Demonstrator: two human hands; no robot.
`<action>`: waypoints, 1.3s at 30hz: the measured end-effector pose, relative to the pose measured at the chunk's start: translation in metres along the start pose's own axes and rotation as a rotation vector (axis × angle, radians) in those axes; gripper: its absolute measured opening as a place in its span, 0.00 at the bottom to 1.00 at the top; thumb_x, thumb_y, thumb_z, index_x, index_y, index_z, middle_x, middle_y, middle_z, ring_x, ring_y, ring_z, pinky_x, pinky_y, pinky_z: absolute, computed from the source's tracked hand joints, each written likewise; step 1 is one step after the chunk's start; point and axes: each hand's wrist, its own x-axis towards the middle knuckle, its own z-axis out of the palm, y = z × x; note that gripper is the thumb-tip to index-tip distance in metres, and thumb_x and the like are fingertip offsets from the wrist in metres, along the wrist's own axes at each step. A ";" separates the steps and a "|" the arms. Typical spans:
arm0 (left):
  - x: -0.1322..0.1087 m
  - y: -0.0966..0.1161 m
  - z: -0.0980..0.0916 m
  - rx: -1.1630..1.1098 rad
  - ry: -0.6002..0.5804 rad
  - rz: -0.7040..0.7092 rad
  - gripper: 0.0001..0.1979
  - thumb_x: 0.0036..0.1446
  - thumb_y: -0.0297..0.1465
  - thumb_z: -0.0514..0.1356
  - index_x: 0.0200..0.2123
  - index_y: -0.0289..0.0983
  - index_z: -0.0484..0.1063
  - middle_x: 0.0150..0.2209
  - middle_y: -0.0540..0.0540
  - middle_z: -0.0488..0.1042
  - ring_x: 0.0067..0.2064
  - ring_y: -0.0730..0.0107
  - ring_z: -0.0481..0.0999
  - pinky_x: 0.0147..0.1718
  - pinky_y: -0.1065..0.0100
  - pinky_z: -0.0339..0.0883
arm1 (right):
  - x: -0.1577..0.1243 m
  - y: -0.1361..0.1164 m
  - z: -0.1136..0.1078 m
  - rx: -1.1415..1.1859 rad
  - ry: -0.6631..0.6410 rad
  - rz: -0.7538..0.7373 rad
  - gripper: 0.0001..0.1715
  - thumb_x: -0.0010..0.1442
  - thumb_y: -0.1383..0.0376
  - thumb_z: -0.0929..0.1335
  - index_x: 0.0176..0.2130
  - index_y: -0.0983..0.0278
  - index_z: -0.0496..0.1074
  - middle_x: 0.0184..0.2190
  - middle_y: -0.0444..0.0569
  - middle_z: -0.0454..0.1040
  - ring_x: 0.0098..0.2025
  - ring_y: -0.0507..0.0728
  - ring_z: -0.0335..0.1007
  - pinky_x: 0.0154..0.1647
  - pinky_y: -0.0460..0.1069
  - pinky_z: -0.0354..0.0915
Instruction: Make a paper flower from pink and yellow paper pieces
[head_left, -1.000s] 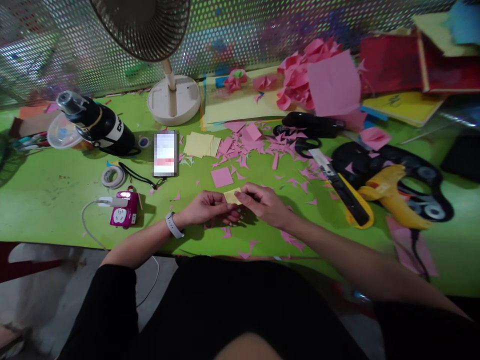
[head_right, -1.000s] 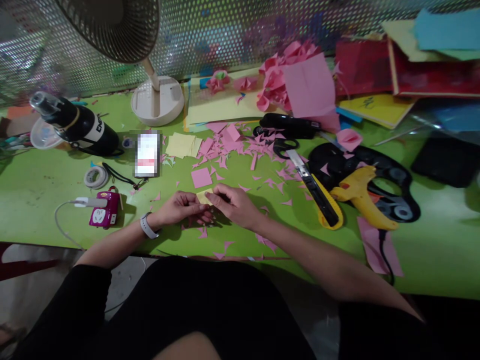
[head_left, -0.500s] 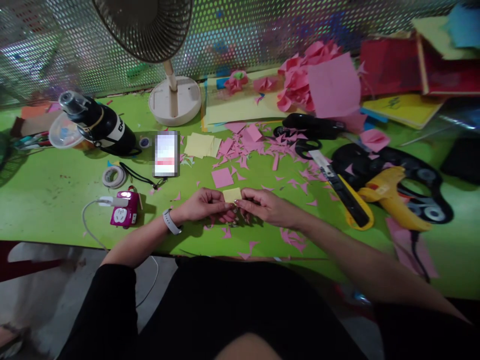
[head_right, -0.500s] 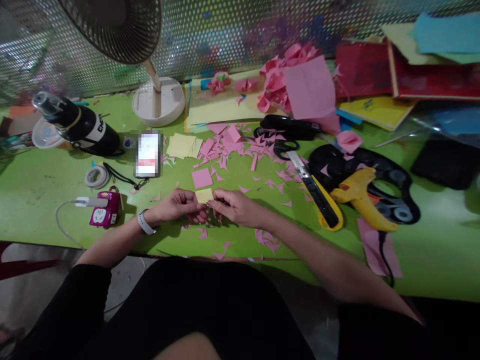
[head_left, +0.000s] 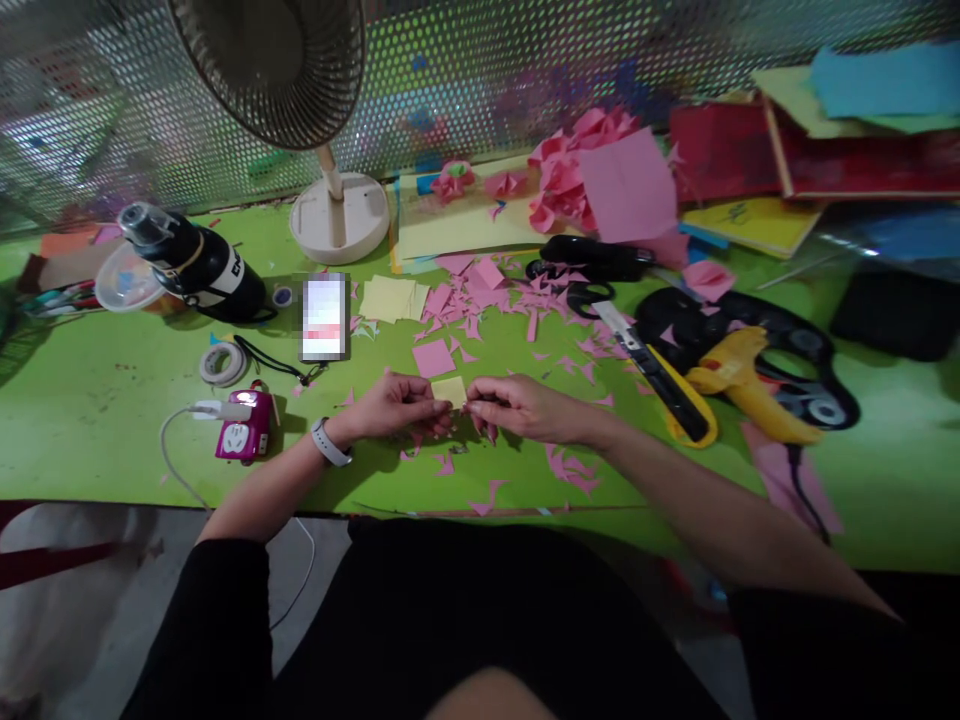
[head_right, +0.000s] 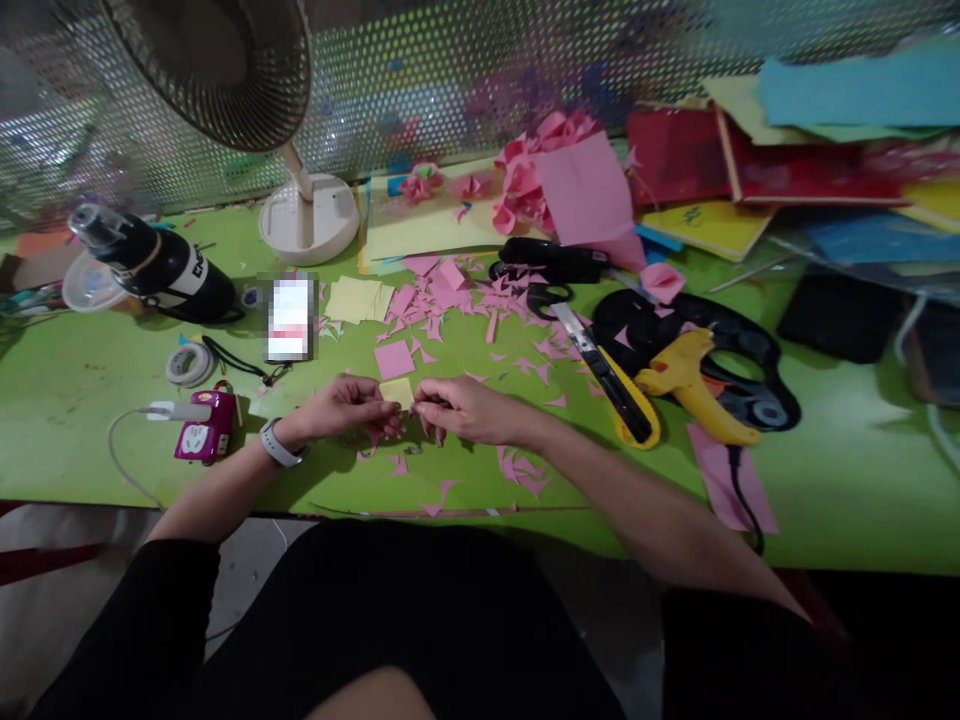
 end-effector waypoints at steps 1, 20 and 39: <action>0.000 0.000 -0.001 -0.005 -0.004 -0.006 0.26 0.50 0.49 0.73 0.33 0.31 0.74 0.36 0.40 0.84 0.35 0.68 0.85 0.31 0.71 0.79 | 0.000 0.001 -0.001 0.002 -0.005 0.005 0.21 0.69 0.48 0.64 0.38 0.62 0.69 0.31 0.48 0.76 0.30 0.54 0.73 0.28 0.50 0.65; -0.001 0.007 -0.009 -0.012 0.032 0.083 0.26 0.50 0.48 0.74 0.39 0.31 0.77 0.34 0.42 0.83 0.32 0.70 0.83 0.31 0.72 0.78 | -0.001 0.002 -0.004 0.040 -0.049 0.051 0.20 0.68 0.49 0.65 0.42 0.63 0.70 0.34 0.50 0.76 0.33 0.54 0.73 0.31 0.50 0.67; 0.002 0.008 -0.012 0.047 -0.063 -0.018 0.23 0.51 0.45 0.74 0.39 0.32 0.78 0.33 0.44 0.83 0.32 0.71 0.83 0.31 0.72 0.77 | 0.003 0.003 -0.004 0.001 -0.061 0.068 0.14 0.66 0.54 0.66 0.38 0.63 0.71 0.31 0.48 0.75 0.31 0.54 0.72 0.32 0.51 0.66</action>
